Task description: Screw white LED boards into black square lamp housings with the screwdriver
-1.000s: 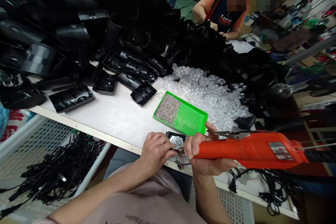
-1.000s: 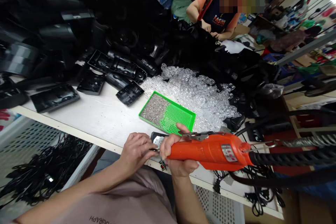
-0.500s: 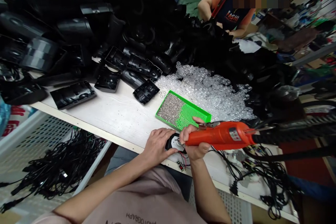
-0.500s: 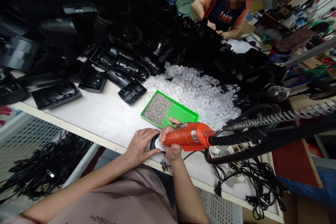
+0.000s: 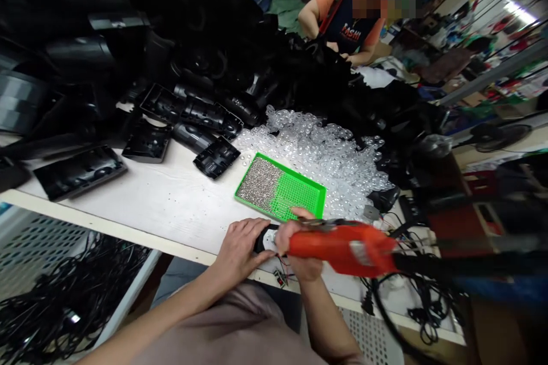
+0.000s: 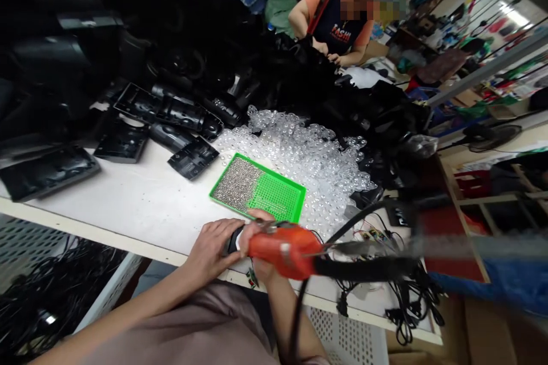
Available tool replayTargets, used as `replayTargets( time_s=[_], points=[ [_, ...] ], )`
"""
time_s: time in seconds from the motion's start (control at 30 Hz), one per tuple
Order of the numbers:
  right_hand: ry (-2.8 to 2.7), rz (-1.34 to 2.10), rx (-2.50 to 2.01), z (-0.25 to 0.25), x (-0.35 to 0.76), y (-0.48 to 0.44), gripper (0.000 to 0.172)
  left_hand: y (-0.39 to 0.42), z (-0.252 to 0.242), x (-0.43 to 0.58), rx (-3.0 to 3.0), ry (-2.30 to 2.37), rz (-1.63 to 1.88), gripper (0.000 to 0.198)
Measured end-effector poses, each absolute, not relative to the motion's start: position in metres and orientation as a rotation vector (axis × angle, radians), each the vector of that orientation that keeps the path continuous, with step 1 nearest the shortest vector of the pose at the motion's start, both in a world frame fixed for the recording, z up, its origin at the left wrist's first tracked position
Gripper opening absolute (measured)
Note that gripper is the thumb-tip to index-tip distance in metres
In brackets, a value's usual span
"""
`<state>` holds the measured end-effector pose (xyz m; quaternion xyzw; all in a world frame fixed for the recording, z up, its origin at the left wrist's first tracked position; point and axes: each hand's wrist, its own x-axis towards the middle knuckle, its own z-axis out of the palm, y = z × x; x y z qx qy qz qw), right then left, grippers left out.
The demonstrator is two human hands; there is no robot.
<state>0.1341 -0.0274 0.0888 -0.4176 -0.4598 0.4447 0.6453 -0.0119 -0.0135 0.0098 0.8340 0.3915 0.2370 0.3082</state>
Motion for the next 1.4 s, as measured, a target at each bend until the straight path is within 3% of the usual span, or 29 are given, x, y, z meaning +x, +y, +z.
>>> replayTargets(
  time_s=[0.23, 0.47, 0.9, 1.17, 1.27, 1.4],
  points=[
    [-0.941, 0.610, -0.936, 0.106, 0.208, -0.007, 0.067, -0.008, 0.011, -0.002, 2.264, 0.984, 0.602, 0.056],
    [-0.913, 0.651, -1.025, 0.059, 0.224, 0.017, 0.064, -0.005, 0.008, -0.002, 2.286, 0.972, 0.619, 0.055],
    [-0.918, 0.714, -1.039, 0.038, 0.229, 0.022, 0.068, -0.005, 0.005, -0.002, 2.312, 0.997, 0.549, 0.057],
    [-0.907, 0.576, -0.987, 0.099, 0.210, 0.012, 0.076, -0.007, 0.014, -0.001, 2.258, 0.987, 0.526, 0.059],
    [-0.939, 0.721, -0.875, 0.118, 0.185, -0.005, 0.073, -0.009, 0.016, 0.000, 2.230, 0.992, 0.528, 0.065],
    [-0.896, 0.889, -0.814, 0.104, 0.148, -0.022, 0.076, -0.010, 0.016, 0.000, 2.211, 0.990, 0.531, 0.063]
  ],
)
